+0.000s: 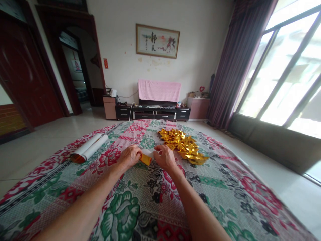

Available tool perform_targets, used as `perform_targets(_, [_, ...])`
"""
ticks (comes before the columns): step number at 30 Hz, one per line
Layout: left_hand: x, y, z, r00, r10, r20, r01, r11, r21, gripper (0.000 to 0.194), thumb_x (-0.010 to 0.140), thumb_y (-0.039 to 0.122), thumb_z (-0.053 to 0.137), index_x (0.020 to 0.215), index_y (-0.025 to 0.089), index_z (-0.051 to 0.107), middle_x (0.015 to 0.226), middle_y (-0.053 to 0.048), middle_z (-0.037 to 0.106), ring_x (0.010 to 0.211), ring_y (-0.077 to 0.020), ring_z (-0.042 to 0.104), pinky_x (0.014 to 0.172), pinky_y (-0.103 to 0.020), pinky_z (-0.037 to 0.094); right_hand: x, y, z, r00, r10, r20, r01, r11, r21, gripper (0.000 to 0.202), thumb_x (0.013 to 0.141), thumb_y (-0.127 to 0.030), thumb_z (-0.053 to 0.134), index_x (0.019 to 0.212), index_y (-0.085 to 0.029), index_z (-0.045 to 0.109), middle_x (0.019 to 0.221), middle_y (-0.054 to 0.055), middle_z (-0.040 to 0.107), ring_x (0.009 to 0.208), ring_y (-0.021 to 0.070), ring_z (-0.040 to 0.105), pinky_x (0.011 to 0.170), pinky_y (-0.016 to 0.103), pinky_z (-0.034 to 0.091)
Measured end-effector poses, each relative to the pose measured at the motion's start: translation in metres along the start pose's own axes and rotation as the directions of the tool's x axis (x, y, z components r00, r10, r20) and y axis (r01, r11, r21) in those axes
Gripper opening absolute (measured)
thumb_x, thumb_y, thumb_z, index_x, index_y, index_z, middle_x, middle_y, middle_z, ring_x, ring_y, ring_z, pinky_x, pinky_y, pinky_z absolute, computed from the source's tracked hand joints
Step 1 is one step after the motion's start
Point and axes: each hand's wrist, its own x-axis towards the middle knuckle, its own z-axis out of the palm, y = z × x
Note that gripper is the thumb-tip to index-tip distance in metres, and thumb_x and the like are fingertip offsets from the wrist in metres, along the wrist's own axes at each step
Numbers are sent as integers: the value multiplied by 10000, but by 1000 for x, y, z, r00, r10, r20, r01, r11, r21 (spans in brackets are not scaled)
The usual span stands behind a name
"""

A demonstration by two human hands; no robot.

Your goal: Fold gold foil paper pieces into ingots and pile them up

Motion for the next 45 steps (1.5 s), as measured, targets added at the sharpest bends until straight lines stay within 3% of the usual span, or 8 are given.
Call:
perform_targets(3, [-2,1,-2,1000,18,0,-18,1000,16,269,789,218,403,855,204,663,936,-56,597,900,-156,544,771,-236,413,-4,-1,9,997,-75,-11,75,997,18,290,748,-314,497,962,-163,621,949,65,631,805,144,584,727,227,427])
perform_targets(8, [-3,0,1,998,57,-40,-56,998,43,273,801,214,388,846,203,657,908,-56,588,866,-159,550,737,-242,419,-6,2,19,995,-83,55,87,993,-79,296,697,-211,522,969,-143,618,943,85,640,863,176,580,787,252,417])
perform_targets(18, [2,-8,10,983,142,-112,-147,988,-36,203,760,271,483,829,219,666,855,-42,601,857,-162,548,757,-251,424,-3,5,14,983,-114,141,124,990,-63,310,653,-180,541,950,-160,628,775,42,647,663,143,570,631,220,421])
perform_targets(24, [1,-8,11,967,213,-142,-227,970,-92,193,713,325,552,795,199,673,857,-51,594,824,-169,544,760,-268,431,-5,6,14,983,-139,123,144,989,-26,267,642,-168,546,891,-163,641,716,30,627,613,133,551,594,225,420])
perform_targets(27, [1,-10,11,958,250,-144,-267,957,-117,175,704,310,570,787,193,669,849,-49,591,826,-169,541,760,-271,431,-5,7,10,982,-189,26,188,982,25,254,655,-150,515,875,-174,639,797,46,625,684,147,566,655,257,441])
perform_targets(32, [5,-14,14,940,312,-135,-332,929,-163,143,698,291,592,781,197,661,854,-32,593,841,-158,541,790,-266,428,-8,5,2,896,-441,-52,444,890,104,300,623,-78,483,851,-205,630,955,48,612,895,173,550,823,317,410])
perform_targets(38, [5,-14,15,928,338,-157,-365,910,-196,137,725,281,567,777,198,663,843,-32,600,834,-151,548,791,-258,430,-16,-1,4,805,-582,113,579,813,65,283,634,-71,501,823,-227,643,889,22,646,860,165,552,863,340,362])
perform_targets(45, [7,-16,14,925,356,-136,-377,906,-190,121,711,254,576,781,204,661,848,-29,596,846,-149,542,793,-256,429,-9,2,3,744,-628,226,622,775,107,225,719,-74,501,793,-227,649,825,-13,672,783,124,580,765,253,386])
